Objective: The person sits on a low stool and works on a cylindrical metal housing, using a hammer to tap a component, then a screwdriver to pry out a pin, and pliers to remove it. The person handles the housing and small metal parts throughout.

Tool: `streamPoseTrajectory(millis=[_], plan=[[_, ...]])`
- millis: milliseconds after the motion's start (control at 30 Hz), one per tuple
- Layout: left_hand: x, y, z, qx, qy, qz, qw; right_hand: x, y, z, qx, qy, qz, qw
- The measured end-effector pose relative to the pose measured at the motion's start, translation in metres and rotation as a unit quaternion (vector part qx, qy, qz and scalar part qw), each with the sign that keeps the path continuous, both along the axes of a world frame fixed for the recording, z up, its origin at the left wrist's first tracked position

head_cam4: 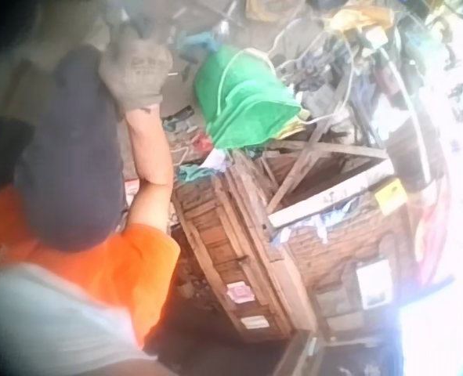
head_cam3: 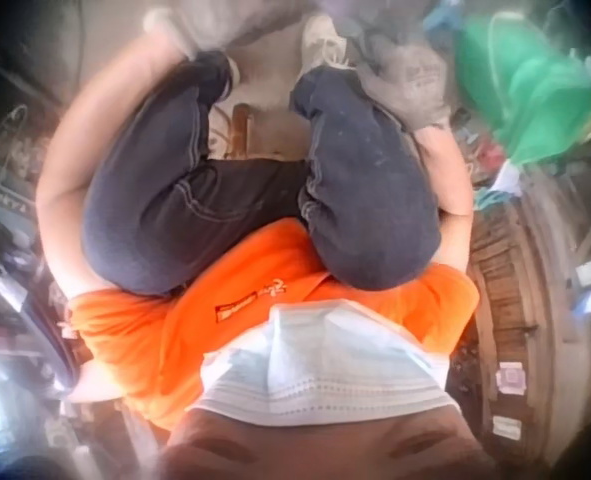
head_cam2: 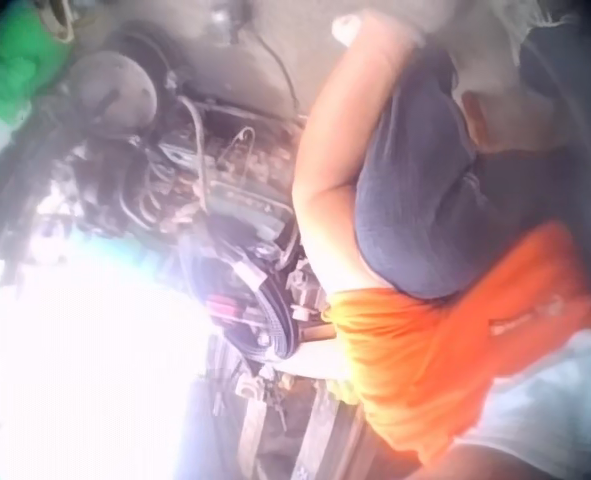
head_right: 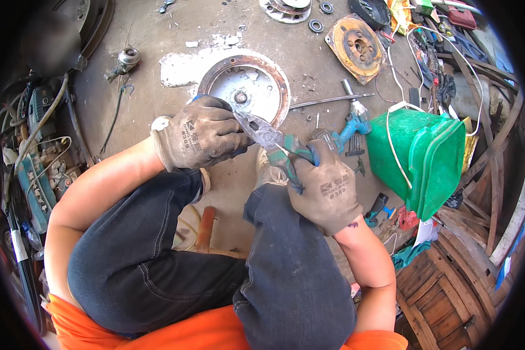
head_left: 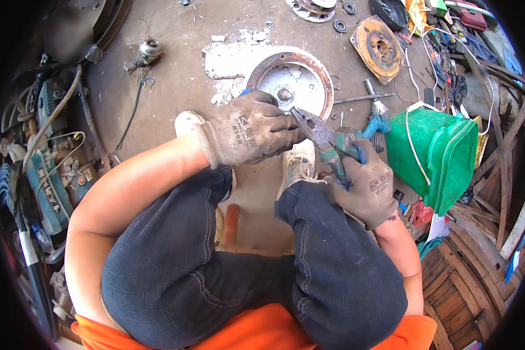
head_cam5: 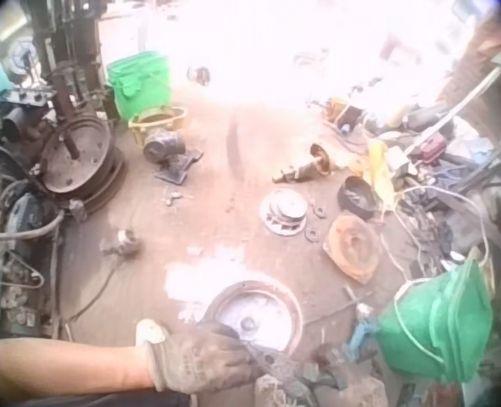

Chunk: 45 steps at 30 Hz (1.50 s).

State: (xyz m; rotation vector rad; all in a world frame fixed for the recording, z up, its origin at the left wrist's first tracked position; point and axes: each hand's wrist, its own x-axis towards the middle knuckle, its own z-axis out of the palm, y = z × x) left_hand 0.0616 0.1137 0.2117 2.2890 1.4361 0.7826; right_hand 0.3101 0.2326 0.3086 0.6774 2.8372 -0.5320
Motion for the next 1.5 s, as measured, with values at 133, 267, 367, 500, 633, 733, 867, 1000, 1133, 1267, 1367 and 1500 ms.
streamPoseTrajectory(millis=[133,267,367,500,633,733,867,1000,1133,1267,1367,1500], plan=[[-0.001,0.003,-0.003,0.036,-0.006,0.012,0.999,-0.001,0.002,0.022,0.025,0.182,-0.036,0.982],[0.0,0.004,-0.001,0.029,-0.005,0.011,1.0,0.004,-0.002,0.016,-0.061,0.184,-0.037,0.98],[0.003,0.008,-0.002,0.039,-0.009,0.019,0.999,-0.016,-0.001,0.002,-0.108,0.202,-0.096,0.969],[0.001,0.01,0.005,-0.019,0.009,0.005,1.0,-0.053,-0.005,-0.015,-0.111,0.233,-0.082,0.963],[-0.002,0.007,0.004,0.081,0.011,0.019,0.996,-0.06,0.006,-0.035,-0.057,0.262,-0.1,0.958],[0.0,-0.003,0.002,0.06,-0.003,0.141,0.988,-0.045,0.014,-0.046,-0.136,0.214,-0.121,0.96],[-0.001,-0.006,-0.005,0.043,0.022,0.153,0.987,-0.048,0.015,-0.04,-0.146,0.163,-0.115,0.969],[0.001,-0.006,-0.006,0.039,0.003,0.156,0.987,-0.051,0.02,-0.044,-0.179,0.157,-0.133,0.962],[0.001,-0.005,-0.004,0.033,-0.006,0.153,0.988,-0.056,0.02,-0.043,-0.235,0.182,-0.21,0.931],[0.002,-0.005,-0.007,0.023,-0.021,0.149,0.988,-0.057,0.03,-0.047,-0.285,0.136,-0.285,0.905],[0.0,-0.003,-0.005,0.029,-0.003,0.139,0.99,-0.056,0.034,-0.049,-0.309,0.122,-0.322,0.886],[-0.002,-0.005,-0.009,0.024,-0.003,0.12,0.993,-0.056,0.022,-0.041,-0.359,0.166,-0.414,0.82]])
